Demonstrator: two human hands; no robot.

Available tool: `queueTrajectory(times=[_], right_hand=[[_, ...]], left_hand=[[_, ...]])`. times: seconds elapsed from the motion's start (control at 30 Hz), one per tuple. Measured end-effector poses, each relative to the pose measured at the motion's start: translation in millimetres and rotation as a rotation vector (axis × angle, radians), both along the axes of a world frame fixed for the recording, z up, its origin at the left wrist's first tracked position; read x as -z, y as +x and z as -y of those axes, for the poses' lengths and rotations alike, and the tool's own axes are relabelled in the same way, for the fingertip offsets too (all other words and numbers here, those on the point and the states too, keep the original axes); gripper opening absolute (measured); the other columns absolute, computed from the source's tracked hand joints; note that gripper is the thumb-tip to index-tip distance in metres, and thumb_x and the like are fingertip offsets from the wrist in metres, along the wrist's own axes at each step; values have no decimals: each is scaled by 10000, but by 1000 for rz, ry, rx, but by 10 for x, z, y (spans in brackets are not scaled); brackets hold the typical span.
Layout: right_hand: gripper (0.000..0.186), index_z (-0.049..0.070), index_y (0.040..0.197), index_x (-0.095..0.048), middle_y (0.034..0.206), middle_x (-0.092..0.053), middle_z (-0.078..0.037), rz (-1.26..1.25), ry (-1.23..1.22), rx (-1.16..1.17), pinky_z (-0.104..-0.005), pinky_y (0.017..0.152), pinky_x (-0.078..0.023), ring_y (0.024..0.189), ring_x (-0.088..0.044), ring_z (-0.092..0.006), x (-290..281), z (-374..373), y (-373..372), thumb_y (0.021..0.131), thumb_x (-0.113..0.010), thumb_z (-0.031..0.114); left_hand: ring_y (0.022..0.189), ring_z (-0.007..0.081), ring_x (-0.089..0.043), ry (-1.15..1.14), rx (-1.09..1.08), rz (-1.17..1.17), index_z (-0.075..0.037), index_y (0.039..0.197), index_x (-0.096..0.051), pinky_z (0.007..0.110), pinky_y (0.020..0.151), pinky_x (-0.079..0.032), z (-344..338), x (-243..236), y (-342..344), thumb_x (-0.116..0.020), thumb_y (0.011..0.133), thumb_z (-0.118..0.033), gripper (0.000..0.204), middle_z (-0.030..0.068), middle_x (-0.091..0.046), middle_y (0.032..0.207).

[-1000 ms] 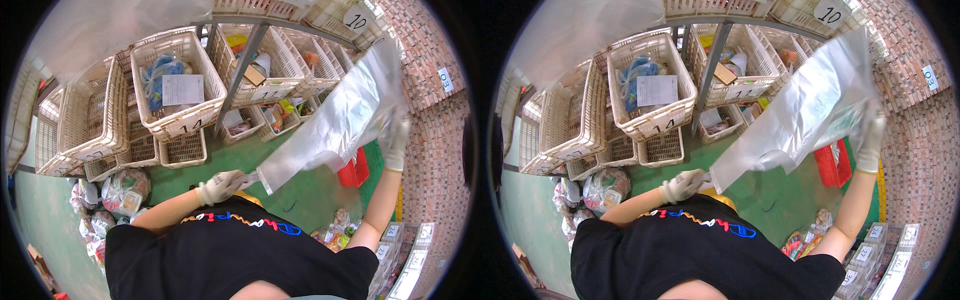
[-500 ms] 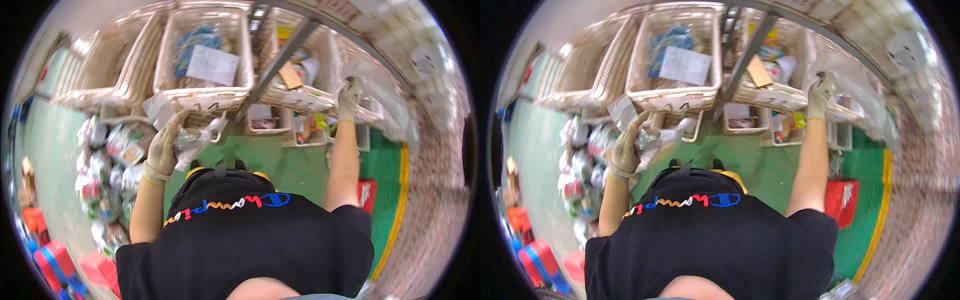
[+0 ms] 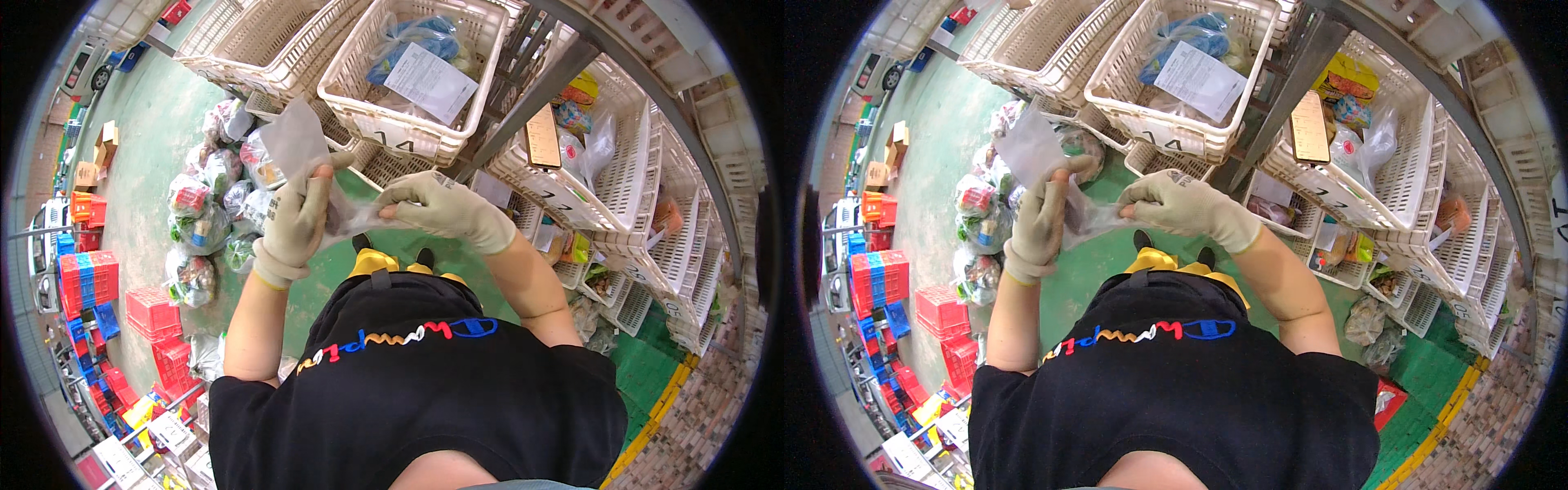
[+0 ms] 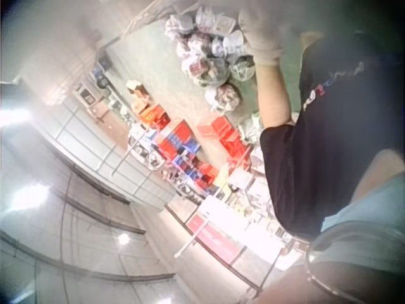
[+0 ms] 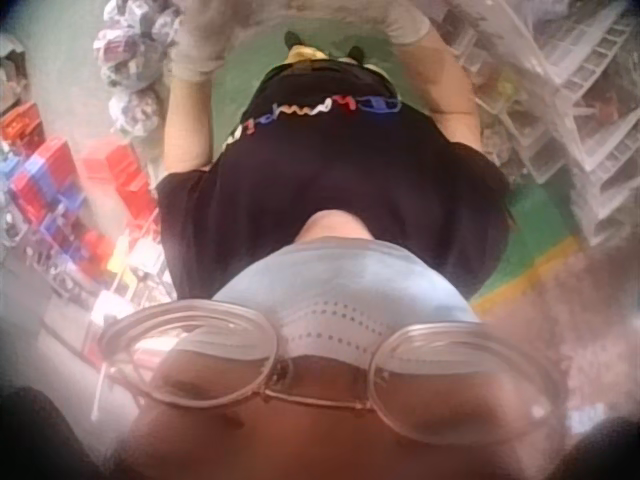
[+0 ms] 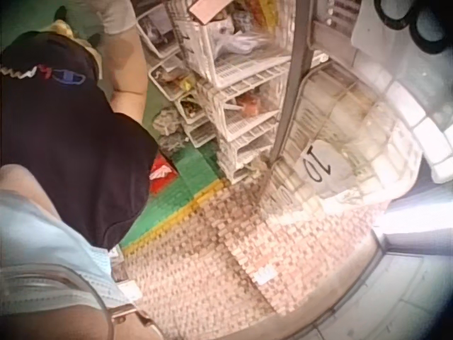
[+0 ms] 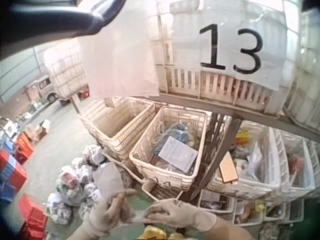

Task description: The person sorts various food items and produce from plastic bins into plastic bags, tying the bags closed and placing them onto the floor or into other bins.

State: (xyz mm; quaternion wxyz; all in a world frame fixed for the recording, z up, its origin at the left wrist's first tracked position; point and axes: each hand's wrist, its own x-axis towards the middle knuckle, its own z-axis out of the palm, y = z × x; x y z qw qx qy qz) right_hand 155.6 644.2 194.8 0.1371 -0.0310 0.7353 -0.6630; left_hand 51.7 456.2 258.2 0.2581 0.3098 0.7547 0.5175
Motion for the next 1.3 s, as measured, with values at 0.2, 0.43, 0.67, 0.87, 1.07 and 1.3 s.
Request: queueTrajectory(times=[0.2,0.43,0.67,0.87,1.07,1.3], right_hand=[[114,26,788,-558,753,-597,-32,59,-288,683,-204,589,-426,650,-520,-65,350,7,366,779,-655,84],[291,16,992,-544,848,-584,-11,58,-1058,768,-207,609,-450,679,-538,-61,420,355,703,754,-707,58],[310,-2,1003,-520,790,-590,-23,11,-271,901,-279,601,-475,669,-561,-101,743,-28,1192,800,-670,177],[213,-6,985,-557,867,-627,-99,101,99,1229,-334,676,-492,792,-624,-207,1290,-396,1562,911,-449,161],[248,-5,1001,-553,872,-629,-96,34,8,1187,-302,674,-511,778,-623,-190,905,-374,1416,820,-580,163],[972,-35,1341,-282,1254,-431,-241,298,930,483,-403,1015,-304,1215,-395,-348,508,-245,828,628,-718,462]], left_hand=[[679,104,-479,-7,-174,-965,25,1110,-511,238,601,-408,-227,421,36,-564,870,-80,266,46,-534,783],[761,85,-555,-125,198,517,13,1003,-581,229,702,-461,-323,828,751,-569,848,-26,160,14,-604,854],[834,194,-612,319,-114,1081,-11,970,-548,326,735,-532,-251,775,593,-551,864,-146,172,111,-608,938],[790,185,-573,200,-12,669,-14,1041,-532,285,696,-473,391,858,-166,-577,827,-102,236,83,-587,872],[715,126,-511,-311,-264,-442,13,1038,-528,246,643,-433,899,1105,-603,-603,786,-14,264,59,-572,867],[785,178,-567,249,-603,-32,-3,994,-569,299,732,-474,689,1039,-278,-602,830,-72,181,86,-594,894]])
